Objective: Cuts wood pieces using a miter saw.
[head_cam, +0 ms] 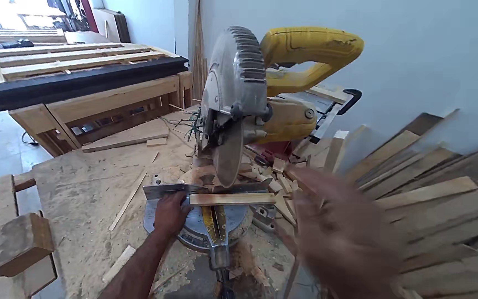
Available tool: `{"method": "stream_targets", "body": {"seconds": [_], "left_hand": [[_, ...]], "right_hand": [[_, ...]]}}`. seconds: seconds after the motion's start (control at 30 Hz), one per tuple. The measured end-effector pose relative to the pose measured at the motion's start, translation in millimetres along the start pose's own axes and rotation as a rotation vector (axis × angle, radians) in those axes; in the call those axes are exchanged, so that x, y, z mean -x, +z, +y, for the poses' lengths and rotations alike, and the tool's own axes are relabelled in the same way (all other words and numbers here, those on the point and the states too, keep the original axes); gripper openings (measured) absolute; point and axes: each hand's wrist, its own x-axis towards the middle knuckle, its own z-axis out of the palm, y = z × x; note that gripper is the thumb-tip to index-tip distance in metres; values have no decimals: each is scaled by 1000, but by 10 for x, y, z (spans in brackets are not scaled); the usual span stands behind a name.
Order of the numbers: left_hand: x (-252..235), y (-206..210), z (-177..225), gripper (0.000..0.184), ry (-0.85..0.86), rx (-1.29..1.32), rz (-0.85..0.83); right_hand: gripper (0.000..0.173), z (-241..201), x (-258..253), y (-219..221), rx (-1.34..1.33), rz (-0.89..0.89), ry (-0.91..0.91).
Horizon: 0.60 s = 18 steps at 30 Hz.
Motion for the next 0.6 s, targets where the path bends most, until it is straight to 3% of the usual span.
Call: {"method": "stream_targets", "body": {"seconds": [0.07, 0.17, 0.2, 0.3, 0.4, 0.6], "left_hand": [[-38, 0, 25, 33, 65, -30, -33], [-43, 2, 131, 29, 83, -14, -57], [-42, 7, 177, 29, 62, 1, -61], [-54, 45, 259, 30, 36, 24, -60], [-34, 92, 238, 29, 80, 22, -33], [-66, 80, 142, 28, 138, 100, -104]], "right_hand": [[39, -18, -654, -393, 160, 25, -51], [77, 139, -1669, -376, 331, -275, 85], [82, 218, -1923, -245, 380, -389, 119], [59, 326, -2346, 58, 613, -580, 95], [42, 233, -2463, 99, 640, -699, 51], [39, 65, -2164, -44, 596, -1027, 71]]}}
